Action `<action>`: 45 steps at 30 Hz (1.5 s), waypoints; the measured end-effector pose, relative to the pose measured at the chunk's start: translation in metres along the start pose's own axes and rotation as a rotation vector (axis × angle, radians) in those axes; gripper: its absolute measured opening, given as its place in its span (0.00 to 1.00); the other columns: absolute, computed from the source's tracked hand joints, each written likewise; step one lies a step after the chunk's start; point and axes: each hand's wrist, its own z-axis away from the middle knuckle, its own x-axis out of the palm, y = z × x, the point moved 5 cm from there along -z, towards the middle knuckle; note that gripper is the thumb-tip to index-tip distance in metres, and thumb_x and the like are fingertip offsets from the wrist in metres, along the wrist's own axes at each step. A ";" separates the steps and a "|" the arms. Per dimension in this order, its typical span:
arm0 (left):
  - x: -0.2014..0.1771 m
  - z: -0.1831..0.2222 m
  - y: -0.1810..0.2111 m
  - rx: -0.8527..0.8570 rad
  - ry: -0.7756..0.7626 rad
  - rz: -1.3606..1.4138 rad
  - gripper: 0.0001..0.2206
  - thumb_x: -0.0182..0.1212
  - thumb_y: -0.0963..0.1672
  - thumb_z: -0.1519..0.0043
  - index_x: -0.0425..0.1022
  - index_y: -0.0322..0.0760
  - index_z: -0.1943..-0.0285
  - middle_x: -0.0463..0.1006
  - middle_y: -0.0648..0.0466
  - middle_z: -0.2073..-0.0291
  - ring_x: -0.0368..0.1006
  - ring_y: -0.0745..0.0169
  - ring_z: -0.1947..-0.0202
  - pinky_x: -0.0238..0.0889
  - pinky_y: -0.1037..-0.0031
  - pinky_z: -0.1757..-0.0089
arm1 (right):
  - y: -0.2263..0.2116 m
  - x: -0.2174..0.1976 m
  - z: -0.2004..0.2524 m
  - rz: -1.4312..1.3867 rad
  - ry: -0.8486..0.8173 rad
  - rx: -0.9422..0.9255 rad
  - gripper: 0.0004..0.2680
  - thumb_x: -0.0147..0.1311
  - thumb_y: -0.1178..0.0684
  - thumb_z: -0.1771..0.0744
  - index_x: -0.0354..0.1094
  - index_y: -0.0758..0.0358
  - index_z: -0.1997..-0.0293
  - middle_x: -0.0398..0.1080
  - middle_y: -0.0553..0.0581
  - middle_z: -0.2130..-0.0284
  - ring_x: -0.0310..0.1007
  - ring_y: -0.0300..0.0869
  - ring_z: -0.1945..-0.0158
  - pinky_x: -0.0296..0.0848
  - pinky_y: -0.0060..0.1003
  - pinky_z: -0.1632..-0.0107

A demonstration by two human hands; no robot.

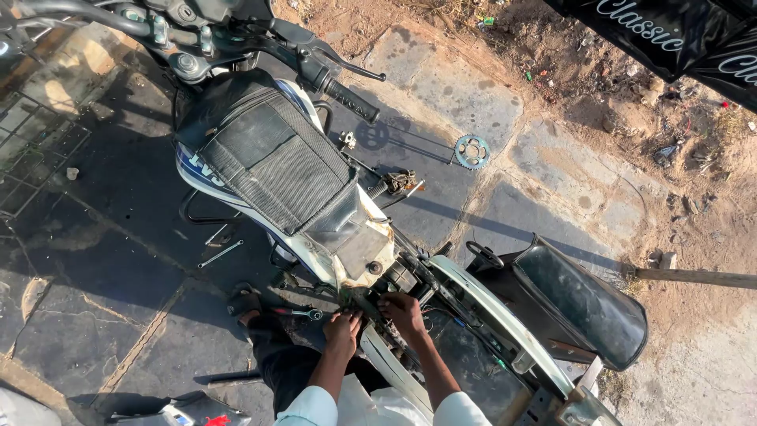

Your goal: The recorder is seen working on the internal components of a motorcycle, specifically adjusting parts near the seat area.

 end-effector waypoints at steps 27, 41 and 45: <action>0.069 0.171 0.168 0.966 -0.201 -1.761 0.20 0.70 0.43 0.48 0.70 0.34 0.48 0.79 0.43 0.64 0.76 0.46 0.61 0.68 0.59 0.59 | 0.096 0.144 0.045 -1.342 0.837 0.088 0.12 0.48 0.65 0.32 0.58 0.62 0.43 0.74 0.64 0.56 0.76 0.45 0.58 0.81 0.37 0.53; 0.178 0.111 0.068 0.592 -1.240 -2.830 0.21 0.61 0.39 0.40 0.70 0.42 0.36 0.70 0.48 0.38 0.66 0.42 0.36 0.65 0.54 0.43 | 0.076 0.158 0.039 -1.219 0.953 0.280 0.08 0.56 0.55 0.33 0.73 0.48 0.49 0.71 0.46 0.70 0.65 0.35 0.70 0.70 0.33 0.65; 0.183 0.084 0.050 0.498 -1.258 -2.911 0.15 0.58 0.40 0.39 0.79 0.39 0.43 0.80 0.45 0.44 0.77 0.43 0.43 0.72 0.58 0.48 | 0.177 0.143 -0.037 -1.362 0.872 0.070 0.03 0.57 0.56 0.32 0.72 0.59 0.57 0.74 0.53 0.70 0.65 0.37 0.72 0.64 0.30 0.70</action>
